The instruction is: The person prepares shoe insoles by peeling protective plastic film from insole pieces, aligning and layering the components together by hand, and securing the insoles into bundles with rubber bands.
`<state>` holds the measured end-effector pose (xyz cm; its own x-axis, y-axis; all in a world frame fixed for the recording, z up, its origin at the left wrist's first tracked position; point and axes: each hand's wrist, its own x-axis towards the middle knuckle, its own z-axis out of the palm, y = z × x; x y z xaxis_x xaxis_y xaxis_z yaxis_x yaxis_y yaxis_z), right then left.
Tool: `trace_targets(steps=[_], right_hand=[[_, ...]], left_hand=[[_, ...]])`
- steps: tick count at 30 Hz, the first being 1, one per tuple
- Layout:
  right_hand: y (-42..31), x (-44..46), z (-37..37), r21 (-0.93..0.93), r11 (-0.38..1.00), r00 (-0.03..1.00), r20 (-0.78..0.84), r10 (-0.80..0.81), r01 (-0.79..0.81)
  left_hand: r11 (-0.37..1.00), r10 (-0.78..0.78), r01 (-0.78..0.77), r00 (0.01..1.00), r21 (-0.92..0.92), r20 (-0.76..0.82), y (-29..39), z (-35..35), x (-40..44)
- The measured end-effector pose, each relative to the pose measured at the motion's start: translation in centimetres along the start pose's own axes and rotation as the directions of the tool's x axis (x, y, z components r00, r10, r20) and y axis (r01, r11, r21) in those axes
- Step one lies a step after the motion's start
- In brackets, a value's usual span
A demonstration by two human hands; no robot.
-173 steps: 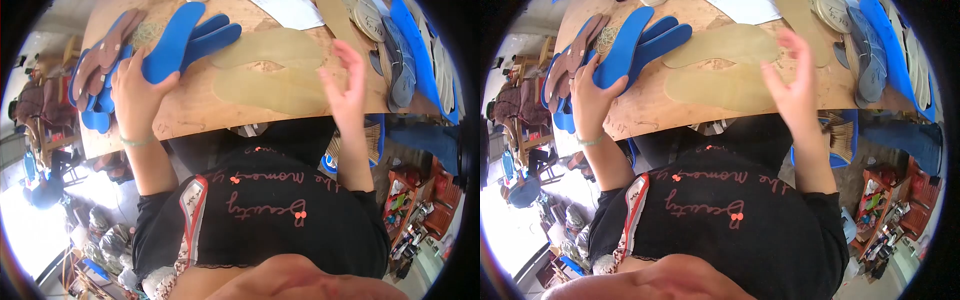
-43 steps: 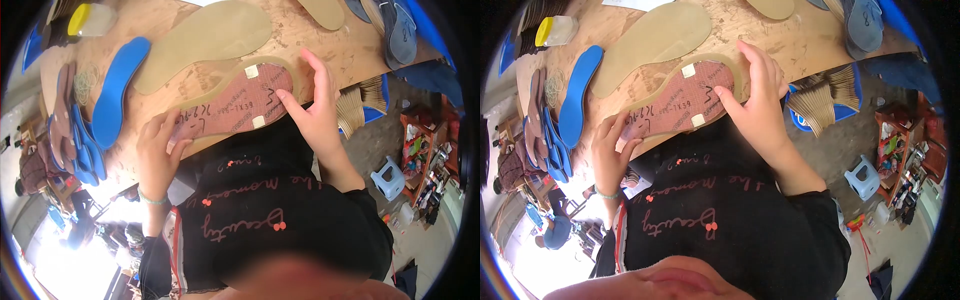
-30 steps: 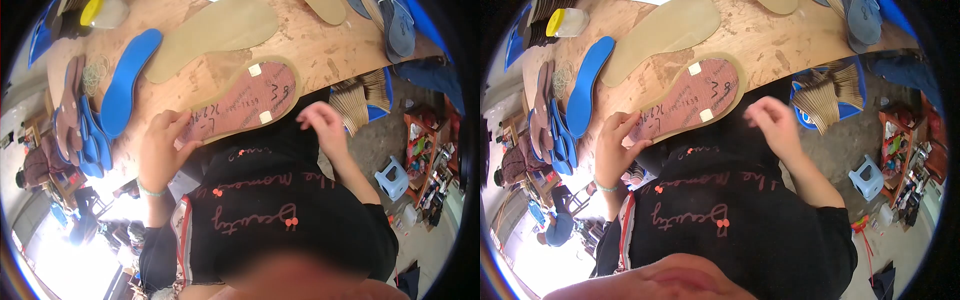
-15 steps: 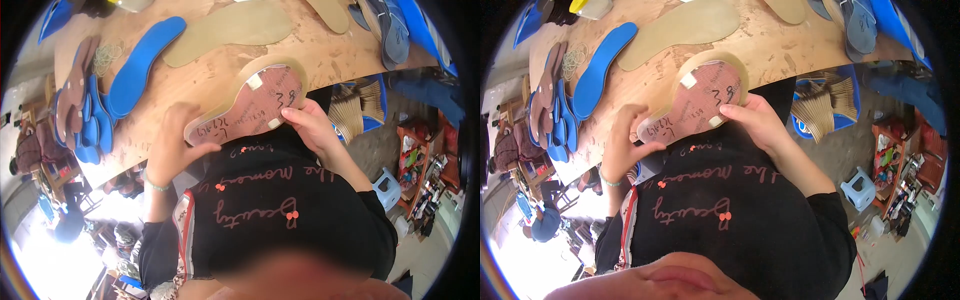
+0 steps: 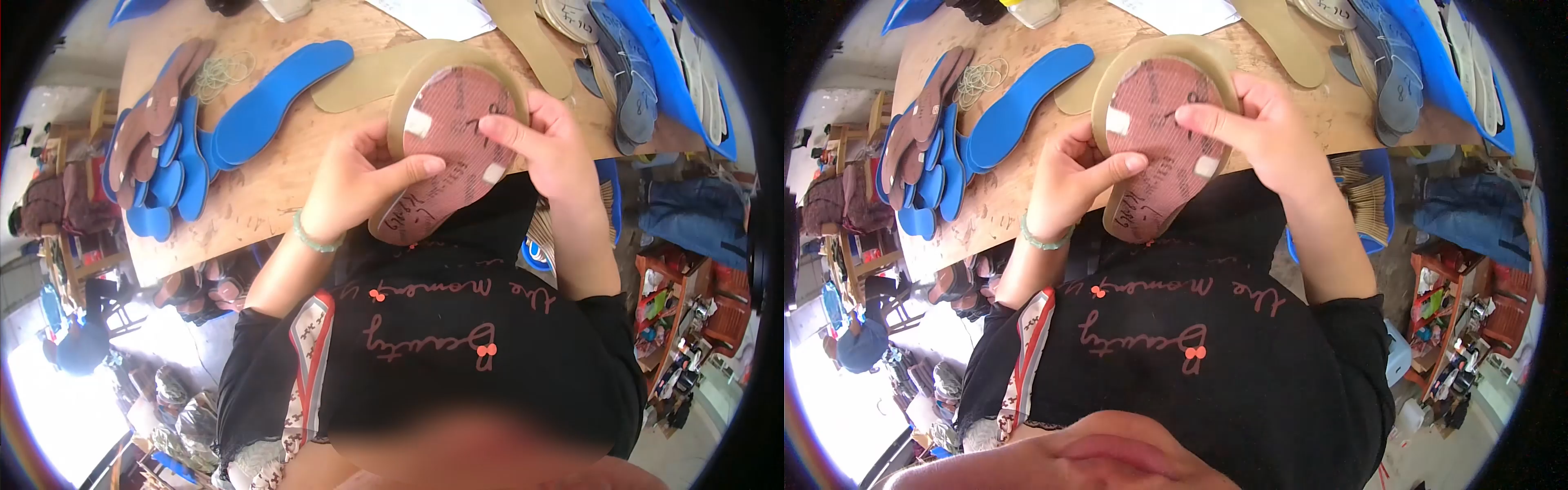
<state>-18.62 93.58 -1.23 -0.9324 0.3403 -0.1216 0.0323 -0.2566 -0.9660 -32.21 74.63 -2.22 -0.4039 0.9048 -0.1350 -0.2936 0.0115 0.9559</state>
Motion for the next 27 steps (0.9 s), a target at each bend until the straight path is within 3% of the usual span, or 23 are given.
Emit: trace_targets(steps=[2, 3, 6, 7, 10, 17, 23, 27], right_hand=[[-1.0, 0.7, -0.3, -0.028, 0.999, 0.999, 0.025, -0.041, 0.041], [-0.8, 1.3, -0.4, -0.016, 0.998, 0.998, 0.024, -0.057, 0.058], [-0.2, 1.7, -0.1, 0.316, 0.948, 0.998, -0.060, -0.003, 0.022], [-0.3, 0.9, 0.4, 0.397, 0.918, 0.998, 0.050, -0.027, 0.005], [2.1, 0.0, 1.9, 0.154, 0.980, 0.988, -0.106, -0.111, 0.127], [1.8, -0.3, 1.6, -0.003, 0.985, 0.978, -0.118, -0.170, 0.170], [2.6, -0.1, 2.0, 0.139, 0.977, 0.984, -0.095, -0.150, 0.162], [3.8, -0.6, 2.3, 0.090, 0.995, 0.999, -0.019, -0.029, 0.031]], left_hand=[[0.996, -0.033, 0.029, 0.998, 0.086, 0.048, -0.1, -0.6, 0.1], [0.999, -0.017, 0.014, 0.998, 0.046, 0.062, 0.0, -0.7, 0.0], [0.996, 0.061, -0.057, 0.996, -0.062, 0.058, 0.1, -0.6, 0.3], [0.992, 0.099, -0.096, 0.995, -0.085, 0.024, -0.2, -0.7, 0.6], [0.985, 0.163, -0.165, 0.986, -0.053, -0.042, -1.1, -1.3, 1.2], [0.983, 0.151, -0.154, 0.988, -0.102, -0.035, -2.2, -0.9, 1.4], [0.980, 0.151, -0.164, 0.981, -0.109, -0.119, -2.2, -0.5, 1.3], [0.981, 0.130, -0.146, 0.983, -0.124, -0.128, -1.3, -1.0, 1.4]])
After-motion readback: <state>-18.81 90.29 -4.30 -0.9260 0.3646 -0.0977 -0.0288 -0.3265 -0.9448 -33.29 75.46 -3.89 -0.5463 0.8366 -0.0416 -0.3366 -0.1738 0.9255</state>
